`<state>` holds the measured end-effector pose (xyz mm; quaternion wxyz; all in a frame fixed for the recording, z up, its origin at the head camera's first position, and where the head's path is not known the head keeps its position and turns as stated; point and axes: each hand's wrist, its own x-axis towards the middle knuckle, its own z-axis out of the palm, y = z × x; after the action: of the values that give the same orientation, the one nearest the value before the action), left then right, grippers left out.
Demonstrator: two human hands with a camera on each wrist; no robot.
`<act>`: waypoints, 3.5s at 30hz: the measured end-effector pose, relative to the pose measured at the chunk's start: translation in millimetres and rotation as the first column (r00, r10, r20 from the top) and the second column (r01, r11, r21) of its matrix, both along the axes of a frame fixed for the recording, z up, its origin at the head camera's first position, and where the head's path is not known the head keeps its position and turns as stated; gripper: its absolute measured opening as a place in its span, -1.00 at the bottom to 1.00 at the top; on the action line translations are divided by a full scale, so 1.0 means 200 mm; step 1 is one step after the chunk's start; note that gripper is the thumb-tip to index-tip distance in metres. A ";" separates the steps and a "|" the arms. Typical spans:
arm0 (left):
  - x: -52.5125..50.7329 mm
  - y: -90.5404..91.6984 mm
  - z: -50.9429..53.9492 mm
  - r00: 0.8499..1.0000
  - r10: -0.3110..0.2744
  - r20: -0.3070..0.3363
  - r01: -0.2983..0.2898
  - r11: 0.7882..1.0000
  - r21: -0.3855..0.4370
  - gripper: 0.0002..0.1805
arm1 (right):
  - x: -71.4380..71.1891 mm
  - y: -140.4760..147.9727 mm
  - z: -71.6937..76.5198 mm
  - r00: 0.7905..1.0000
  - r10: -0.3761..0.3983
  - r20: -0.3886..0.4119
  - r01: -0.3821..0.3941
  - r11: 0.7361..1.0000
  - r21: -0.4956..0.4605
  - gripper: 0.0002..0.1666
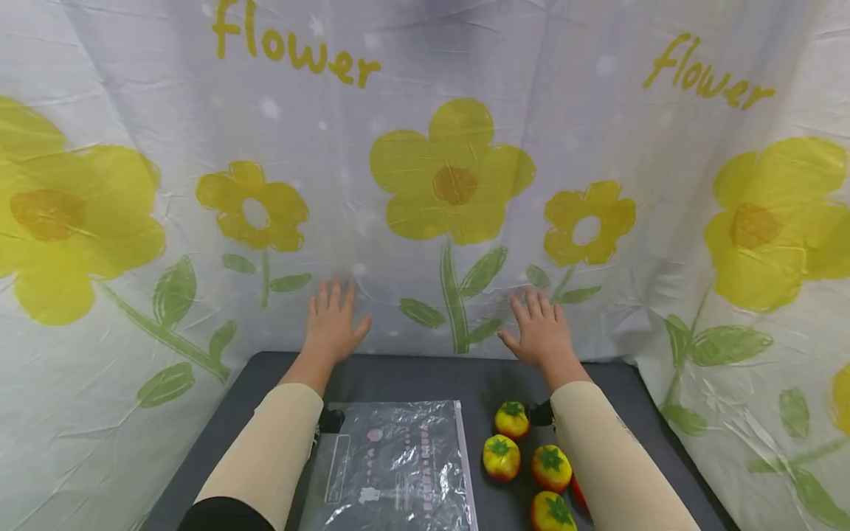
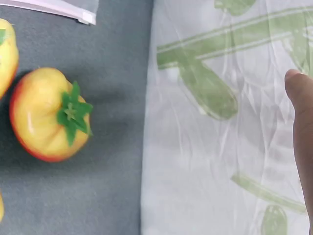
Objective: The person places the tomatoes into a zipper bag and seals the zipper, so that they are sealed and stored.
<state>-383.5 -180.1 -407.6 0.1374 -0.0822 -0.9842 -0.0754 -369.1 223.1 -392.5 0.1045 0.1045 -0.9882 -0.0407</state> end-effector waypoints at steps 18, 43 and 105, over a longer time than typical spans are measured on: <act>0.19 0.19 -0.13 0.970 -0.152 -0.189 0.192 0.958 0.214 -0.19 | 0.13 -0.05 -0.14 0.989 0.129 -0.074 -0.140 0.977 -0.161 -0.03; 0.58 0.57 -0.27 0.982 -0.181 -0.046 0.175 0.809 0.561 -0.47 | 0.46 -0.11 -0.26 0.987 0.157 0.019 -0.127 0.859 -0.496 -0.51; 0.74 0.97 -0.83 0.981 -0.155 0.118 0.087 0.889 0.449 -0.63 | 0.87 -0.08 -0.40 0.981 0.059 0.183 0.071 0.773 -0.631 -0.58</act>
<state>-234.6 13.9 -574.4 0.0729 -0.1043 -0.9419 -0.3110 -195.3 207.9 -471.7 0.0377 0.0636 -0.9496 0.3046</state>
